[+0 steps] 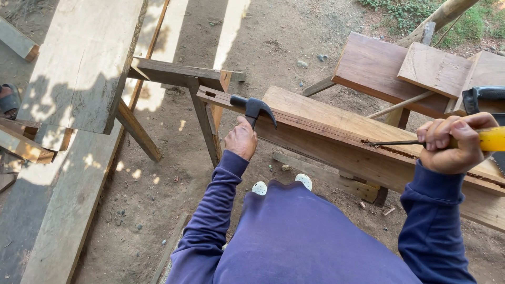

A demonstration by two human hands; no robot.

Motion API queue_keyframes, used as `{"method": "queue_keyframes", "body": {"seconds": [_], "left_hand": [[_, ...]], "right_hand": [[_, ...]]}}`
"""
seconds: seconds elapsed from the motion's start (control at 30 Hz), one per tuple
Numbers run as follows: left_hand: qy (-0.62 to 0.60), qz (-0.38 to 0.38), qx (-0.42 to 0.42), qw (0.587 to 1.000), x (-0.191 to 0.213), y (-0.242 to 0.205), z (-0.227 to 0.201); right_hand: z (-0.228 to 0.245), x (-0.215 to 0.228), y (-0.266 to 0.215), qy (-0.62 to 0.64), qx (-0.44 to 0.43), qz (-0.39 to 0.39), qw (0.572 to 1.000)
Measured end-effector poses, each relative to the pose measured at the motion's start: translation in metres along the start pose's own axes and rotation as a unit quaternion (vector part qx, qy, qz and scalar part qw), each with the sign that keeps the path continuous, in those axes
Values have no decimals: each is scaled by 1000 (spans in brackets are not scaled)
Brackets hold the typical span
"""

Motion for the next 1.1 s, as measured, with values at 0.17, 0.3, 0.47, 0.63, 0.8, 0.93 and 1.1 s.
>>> {"method": "queue_keyframes", "body": {"seconds": [0.17,0.3,0.47,0.63,0.8,0.93,1.1], "left_hand": [[-3,9,6,1000,1,0,0],[-4,4,7,1000,-3,0,2],[-4,0,2,1000,-3,1,2],[4,-8,-2,1000,-2,1,0],[1,3,13,1000,-2,2,3],[-5,4,8,1000,-7,4,5],[-17,-4,-5,1000,-6,3,3]], "right_hand": [[-20,-8,0,38,-4,8,999],[-26,-16,4,25,-17,31,999],[-40,-28,12,47,-48,31,997],[-45,-95,43,-170,-125,86,974],[-95,-122,73,-203,-219,179,938],[-111,-127,72,-183,-278,224,916],[-93,-140,42,-204,-219,334,894]]}}
Point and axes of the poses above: each hand's wrist, its own y-axis towards the middle knuckle, its own x-axis out of the back of the hand, z = x × y, the point moved 8 cm from there along y, towards the middle knuckle, and after that the axes turned 10 degrees about z, right-handed, at the moved point
